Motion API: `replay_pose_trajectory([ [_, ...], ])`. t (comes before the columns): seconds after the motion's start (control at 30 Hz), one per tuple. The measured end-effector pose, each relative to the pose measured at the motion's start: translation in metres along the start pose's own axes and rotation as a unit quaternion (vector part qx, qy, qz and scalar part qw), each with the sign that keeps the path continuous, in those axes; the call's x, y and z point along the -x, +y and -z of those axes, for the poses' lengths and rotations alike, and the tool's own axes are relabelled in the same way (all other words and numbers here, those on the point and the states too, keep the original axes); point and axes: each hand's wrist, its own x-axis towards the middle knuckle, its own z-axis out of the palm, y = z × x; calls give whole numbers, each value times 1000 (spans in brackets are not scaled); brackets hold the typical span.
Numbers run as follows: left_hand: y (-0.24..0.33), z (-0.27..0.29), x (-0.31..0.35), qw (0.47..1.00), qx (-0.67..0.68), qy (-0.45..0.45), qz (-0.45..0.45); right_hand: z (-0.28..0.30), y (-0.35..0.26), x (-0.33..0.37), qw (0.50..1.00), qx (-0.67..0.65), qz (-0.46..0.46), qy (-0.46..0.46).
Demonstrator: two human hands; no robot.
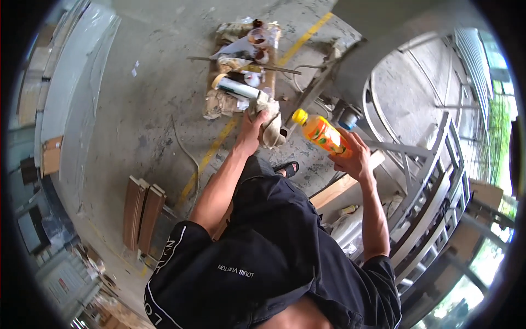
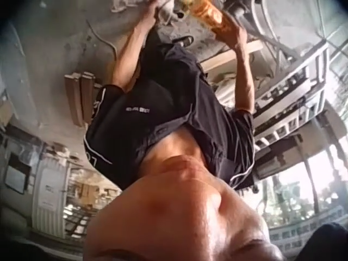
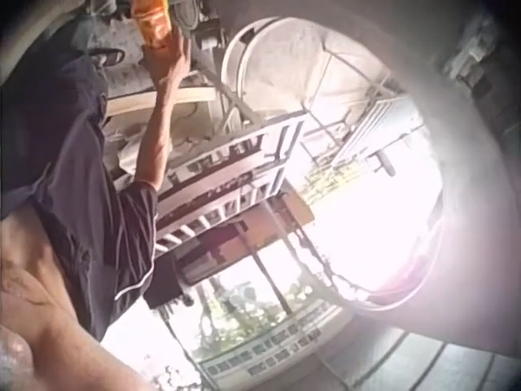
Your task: Applying sealant to wood panels and wiping them down in a manufacturing setting.
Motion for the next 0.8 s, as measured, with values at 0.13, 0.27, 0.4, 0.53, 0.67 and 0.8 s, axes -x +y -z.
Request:
replay_pose_trajectory([
  [0.13, -3, -69, 12, 980, 139, -98, 99, 50, -10, 38, 988, 150, 27, 26],
  [0.27, -12, -99, 9, 957, 148, -245, 51, 86, -41, 47, 956, 280, 41, 75],
  [0.4, -5, -116, 12, 960, 100, -256, 62, 103, -51, 39, 921, 380, 74, 50],
  [0.53, 13, -116, 6, 946, 148, -255, 136, 114, -83, 14, 883, 455, 105, 33],
  [0.67, 27, -111, -2, 917, 221, -287, 165, 123, -113, -19, 831, 539, 139, -8],
  [0.8, 32, -107, -12, 912, 246, -293, 147, 128, -133, -45, 796, 577, 180, -25],
])
